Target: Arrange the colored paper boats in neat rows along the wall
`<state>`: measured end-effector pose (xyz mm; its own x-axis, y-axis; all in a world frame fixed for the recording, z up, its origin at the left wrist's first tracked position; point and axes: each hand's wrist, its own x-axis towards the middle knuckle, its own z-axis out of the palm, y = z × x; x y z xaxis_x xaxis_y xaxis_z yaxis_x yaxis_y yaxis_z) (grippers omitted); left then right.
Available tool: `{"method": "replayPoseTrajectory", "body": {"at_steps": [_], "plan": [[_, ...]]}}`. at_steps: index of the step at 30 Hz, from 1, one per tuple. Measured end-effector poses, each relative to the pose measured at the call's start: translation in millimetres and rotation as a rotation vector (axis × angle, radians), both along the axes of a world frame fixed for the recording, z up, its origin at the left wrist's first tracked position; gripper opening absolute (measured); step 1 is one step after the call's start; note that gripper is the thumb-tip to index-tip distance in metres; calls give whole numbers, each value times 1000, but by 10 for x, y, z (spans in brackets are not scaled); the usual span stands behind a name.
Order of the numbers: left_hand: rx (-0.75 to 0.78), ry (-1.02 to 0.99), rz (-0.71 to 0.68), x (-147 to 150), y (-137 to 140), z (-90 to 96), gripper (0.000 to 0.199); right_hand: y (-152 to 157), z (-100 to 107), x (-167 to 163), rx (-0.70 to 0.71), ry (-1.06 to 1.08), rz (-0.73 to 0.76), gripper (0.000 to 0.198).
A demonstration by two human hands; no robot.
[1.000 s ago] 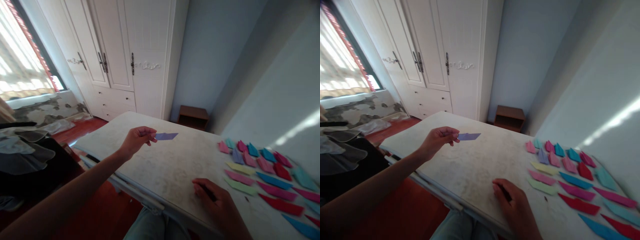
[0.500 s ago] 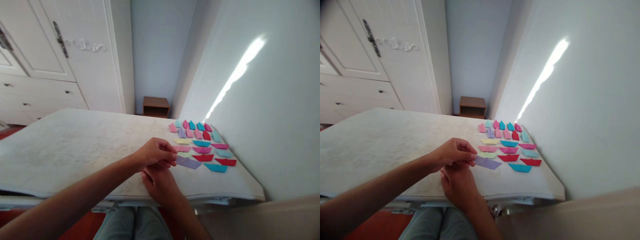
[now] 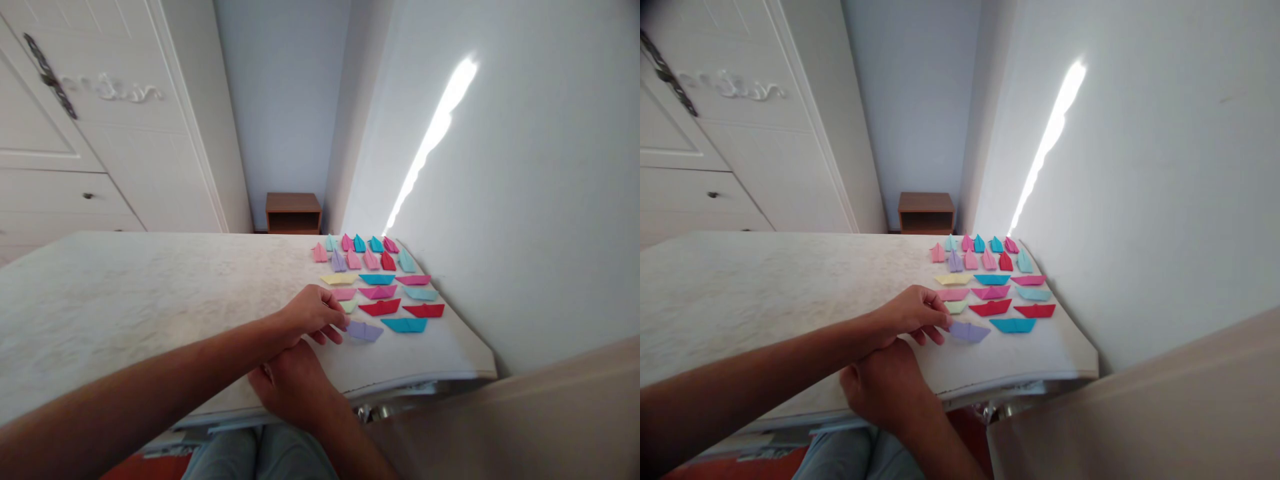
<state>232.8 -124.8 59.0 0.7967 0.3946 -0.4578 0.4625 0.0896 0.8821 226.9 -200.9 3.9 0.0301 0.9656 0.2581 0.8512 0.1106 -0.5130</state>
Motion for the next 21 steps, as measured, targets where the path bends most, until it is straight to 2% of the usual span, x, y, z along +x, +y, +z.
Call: {"method": "replayPoseTrajectory", "body": {"at_steps": [3, 6, 11, 16, 18, 21], "plan": [[11, 14, 37, -1, 1, -34, 12, -10, 25, 3, -15, -7, 9, 22], [104, 36, 38, -22, -3, -60, 14, -24, 41, -2, -17, 4, 5, 22], [448, -5, -51, -102, -17, -47, 18, -44, 5, -15, 7, 76, 22, 27], [905, -65, -226, -113, -22, -20, 22, -56, -66, -17, 36, 137, 55, 38], [997, -55, -314, -84, -27, -25, 29, -60, -87, -16, 34, 142, 55, 40], [1046, -13, -406, -30, -51, -34, 44, -64, -117, -19, 8, 140, 28, 43]]}}
